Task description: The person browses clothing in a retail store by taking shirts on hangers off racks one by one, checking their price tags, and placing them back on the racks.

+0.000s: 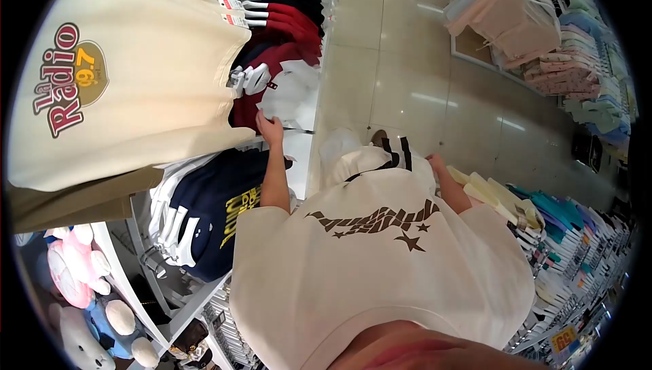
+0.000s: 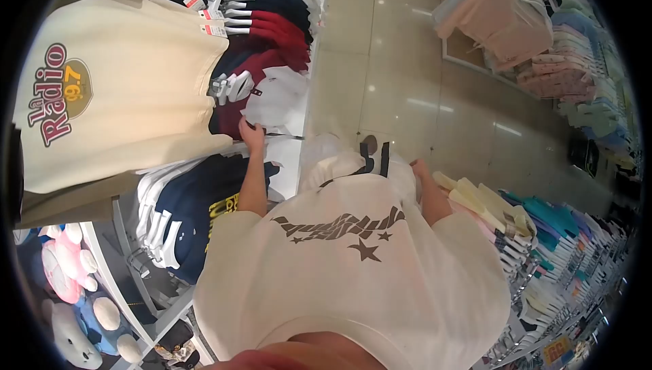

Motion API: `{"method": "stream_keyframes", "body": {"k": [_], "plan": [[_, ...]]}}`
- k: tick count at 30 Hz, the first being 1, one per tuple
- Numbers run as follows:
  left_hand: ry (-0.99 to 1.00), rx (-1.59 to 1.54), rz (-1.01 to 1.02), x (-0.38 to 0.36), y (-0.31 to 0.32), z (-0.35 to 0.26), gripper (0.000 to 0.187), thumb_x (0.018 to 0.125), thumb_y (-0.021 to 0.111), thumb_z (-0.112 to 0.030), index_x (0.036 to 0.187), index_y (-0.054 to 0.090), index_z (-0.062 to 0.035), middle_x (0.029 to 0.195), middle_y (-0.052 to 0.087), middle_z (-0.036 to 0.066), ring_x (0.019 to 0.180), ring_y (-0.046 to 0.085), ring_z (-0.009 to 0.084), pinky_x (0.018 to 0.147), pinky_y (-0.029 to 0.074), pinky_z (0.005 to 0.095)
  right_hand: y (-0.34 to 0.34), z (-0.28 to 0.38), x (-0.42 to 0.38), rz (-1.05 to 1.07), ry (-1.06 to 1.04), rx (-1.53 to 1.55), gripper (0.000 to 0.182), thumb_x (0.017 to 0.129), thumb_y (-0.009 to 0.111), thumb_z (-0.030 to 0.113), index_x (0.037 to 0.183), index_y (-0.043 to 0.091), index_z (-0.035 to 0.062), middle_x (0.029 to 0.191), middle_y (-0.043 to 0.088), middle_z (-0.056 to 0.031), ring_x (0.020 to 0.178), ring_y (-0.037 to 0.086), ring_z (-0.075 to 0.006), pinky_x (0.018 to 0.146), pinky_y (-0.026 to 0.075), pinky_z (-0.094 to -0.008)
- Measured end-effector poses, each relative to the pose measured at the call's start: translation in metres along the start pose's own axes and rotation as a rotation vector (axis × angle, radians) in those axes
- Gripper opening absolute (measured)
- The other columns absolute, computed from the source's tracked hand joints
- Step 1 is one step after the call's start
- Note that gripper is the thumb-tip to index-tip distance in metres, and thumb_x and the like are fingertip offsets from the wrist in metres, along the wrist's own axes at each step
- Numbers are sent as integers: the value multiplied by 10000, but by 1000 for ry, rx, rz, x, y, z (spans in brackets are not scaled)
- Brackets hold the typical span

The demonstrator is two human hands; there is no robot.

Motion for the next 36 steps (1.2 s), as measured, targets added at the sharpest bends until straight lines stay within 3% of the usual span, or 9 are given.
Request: {"method": "stream_keyframes", "body": {"k": [7, 9, 11, 13, 18, 24, 29, 32, 36], "plan": [[-177, 133, -215, 88, -8, -3, 697, 781, 762, -274, 1367, 516, 13, 1361, 533, 245, 1262, 492, 440, 1077, 399, 519, -87, 56, 64, 8, -47, 26, 297, 709, 716, 85, 997, 787, 63, 901, 756, -145, 866, 720, -269, 759, 571, -397], [-472, 309, -192, 87, -9, -15, 694, 751, 771, -468, 1319, 594, -111, 1366, 560, 169, 1286, 486, 413, 1008, 443, 575, -109, 78, 78, -8, -55, 43, 284, 703, 715, 91, 976, 788, 64, 904, 759, -144, 866, 723, -282, 775, 570, -399], [-626, 316, -120, 91, 5, -22, 692, 741, 763, -524, 1287, 634, -119, 1352, 609, 140, 1247, 541, 387, 1026, 436, 566, -134, 117, 81, -42, -62, 42, 268, 691, 708, 111, 942, 791, 70, 927, 762, -154, 887, 730, -307, 822, 571, -401], [-456, 258, -234, 98, 36, 13, 666, 733, 770, -543, 1179, 712, -53, 1134, 726, 175, 1072, 654, 396, 967, 494, 505, -156, 147, 90, -94, -79, 84, 237, 707, 704, 122, 917, 786, 48, 878, 754, -172, 836, 729, -323, 776, 571, -410], [-574, 179, -360, 95, 56, -14, 601, 775, 741, -535, 1003, 764, 20, 1028, 726, 248, 953, 678, 426, 839, 532, 505, -212, 171, 151, -198, -107, 4, 315, 803, 703, 295, 901, 766, 2, 820, 731, -210, 781, 726, -322, 702, 553, -444], [-611, 149, -493, 82, 45, -64, 540, 823, 742, -474, 1017, 752, 29, 943, 738, 233, 857, 701, 421, 770, 545, 503, -283, 251, 246, -226, -186, -69, 235, 747, 584, 111, 844, 785, 34, 786, 727, -203, 778, 720, -334, 715, 551, -449], [-497, 57, -523, 63, 36, -126, 423, 807, 784, -322, 979, 740, 61, 878, 741, 233, 797, 732, 368, 730, 552, 442, -338, 403, 276, -243, -502, -101, 280, 735, 524, 63, 827, 789, 58, 676, 693, -172, 623, 675, -277, 635, 536, -410], [-577, 18, -412, 68, 36, -182, 394, 806, 786, -299, 965, 729, 57, 843, 732, 231, 769, 728, 367, 721, 546, 433, -335, 491, 310, 29, -485, -70, 311, 733, 490, 29, 868, 770, 33, 647, 671, -141, 600, 653, -236, 626, 530, -366], [-577, 27, -386, 73, 41, -252, 366, 796, 769, -290, 938, 711, 43, 781, 705, 214, 715, 693, 363, 708, 530, 409, -318, 654, 264, 352, -875, -77, 402, 768, 402, -81, 1033, 700, -24, 750, 699, -109, 708, 658, -187, 684, 523, -310]]}}
Point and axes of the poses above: each hand's wrist, its own x-axis towards the middle knuckle, its own y-axis out of the palm, z = x × y, the point moved 7 cm from there along x, towards the middle knuckle
